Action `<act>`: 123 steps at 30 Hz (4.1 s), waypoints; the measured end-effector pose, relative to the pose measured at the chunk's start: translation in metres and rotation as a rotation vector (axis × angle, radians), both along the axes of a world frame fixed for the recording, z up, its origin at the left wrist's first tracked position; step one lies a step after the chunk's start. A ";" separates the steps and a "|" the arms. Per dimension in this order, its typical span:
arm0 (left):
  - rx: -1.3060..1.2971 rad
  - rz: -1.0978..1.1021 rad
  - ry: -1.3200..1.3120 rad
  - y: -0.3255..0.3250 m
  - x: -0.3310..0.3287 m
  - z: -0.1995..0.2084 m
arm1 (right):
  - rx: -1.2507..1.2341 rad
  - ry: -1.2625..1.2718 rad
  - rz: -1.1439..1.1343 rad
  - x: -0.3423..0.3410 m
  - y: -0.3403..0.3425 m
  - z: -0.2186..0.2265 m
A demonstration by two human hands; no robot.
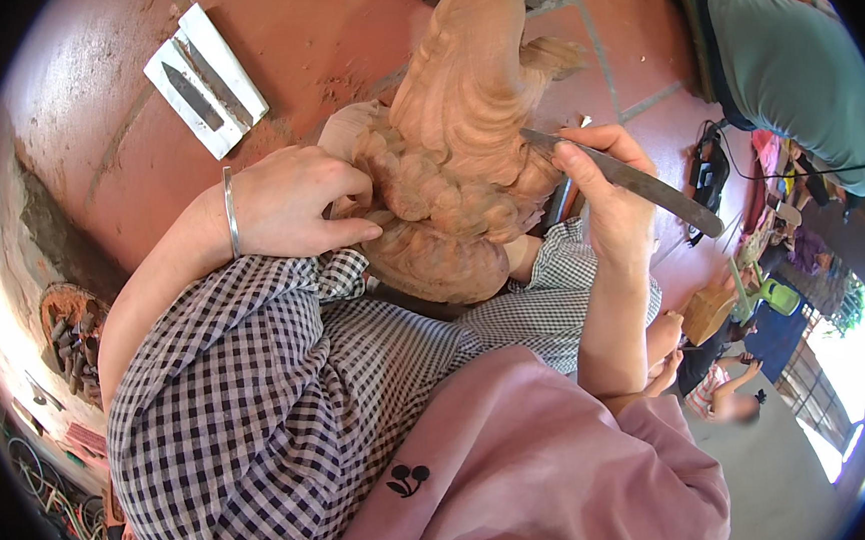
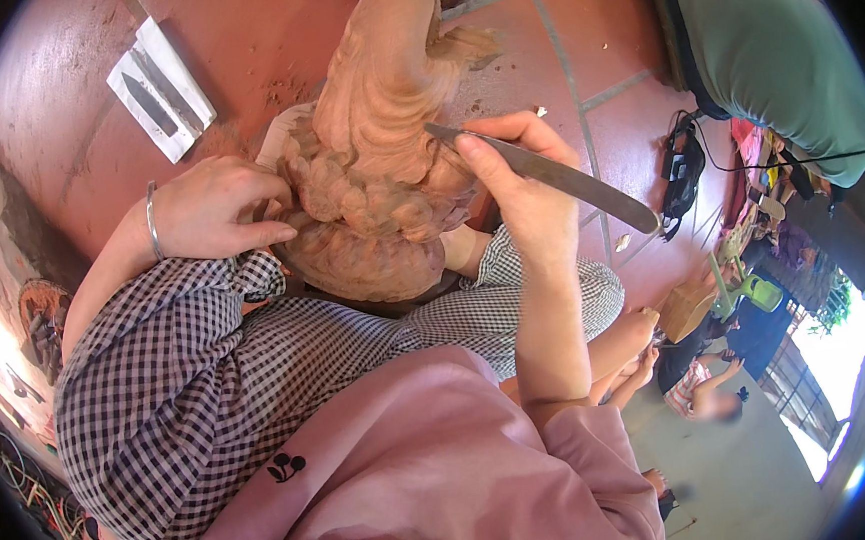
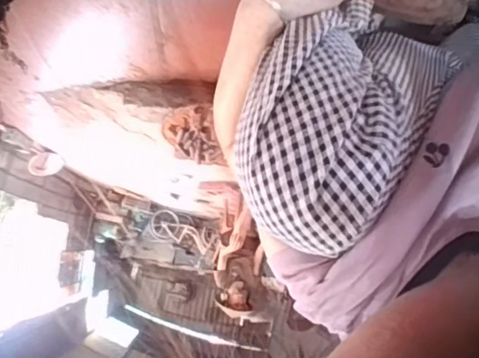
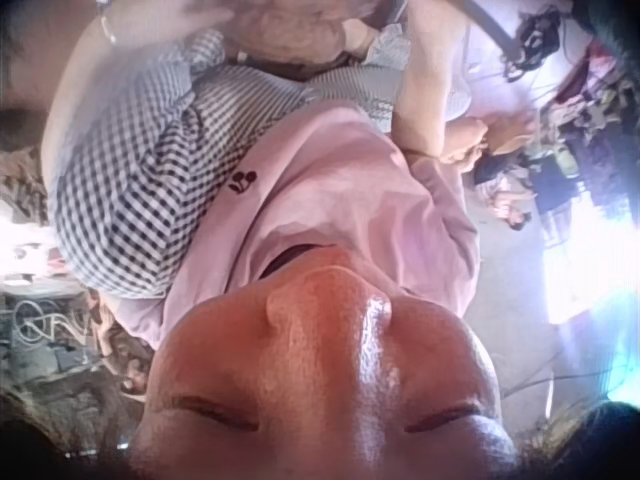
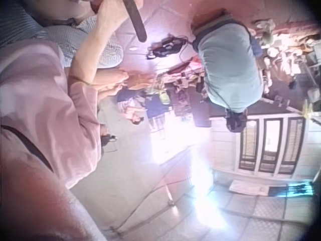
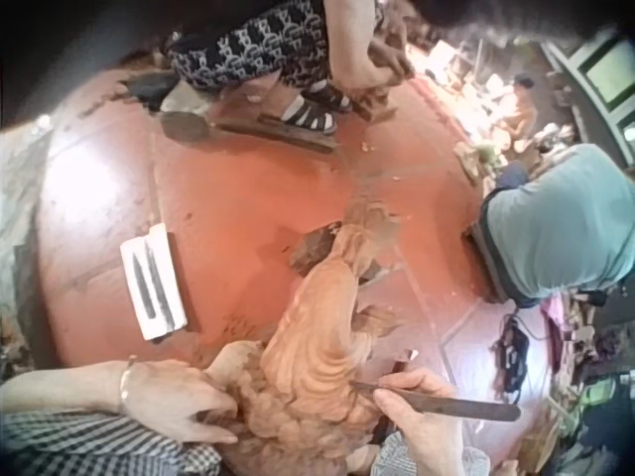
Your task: The person carves a wooden sculpture using a chisel while sitting on the floor. They hold the wood steady with one hand and carefully shape its surface with the other, occasionally rotating the piece to access different areas.
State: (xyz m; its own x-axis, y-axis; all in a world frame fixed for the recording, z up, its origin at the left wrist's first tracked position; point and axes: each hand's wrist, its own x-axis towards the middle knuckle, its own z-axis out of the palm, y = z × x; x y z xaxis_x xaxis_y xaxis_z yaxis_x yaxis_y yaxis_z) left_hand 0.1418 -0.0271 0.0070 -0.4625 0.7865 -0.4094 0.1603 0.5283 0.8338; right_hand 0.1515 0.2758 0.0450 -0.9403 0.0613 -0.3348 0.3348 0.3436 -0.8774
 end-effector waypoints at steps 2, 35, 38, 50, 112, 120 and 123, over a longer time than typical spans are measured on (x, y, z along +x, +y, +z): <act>0.001 0.012 0.011 0.000 -0.001 -0.002 | 0.040 -0.061 0.030 -0.001 -0.007 0.003; -0.154 -0.476 0.160 0.056 -0.018 0.025 | 0.010 0.239 0.026 -0.003 0.006 -0.041; -0.273 -0.626 0.139 0.077 -0.018 0.032 | 0.112 0.099 0.030 -0.002 0.005 -0.036; -0.452 -0.854 0.427 0.133 0.006 0.056 | -0.185 0.095 -0.030 -0.010 0.033 -0.056; 0.350 -0.845 0.885 0.115 0.007 -0.009 | -0.058 0.139 -0.061 0.012 0.011 -0.033; 0.345 -0.851 0.854 0.116 0.003 -0.003 | -0.216 0.113 -0.088 0.011 0.015 -0.041; 0.365 -0.825 0.824 0.113 0.006 -0.006 | -0.019 0.240 0.018 0.015 0.013 -0.046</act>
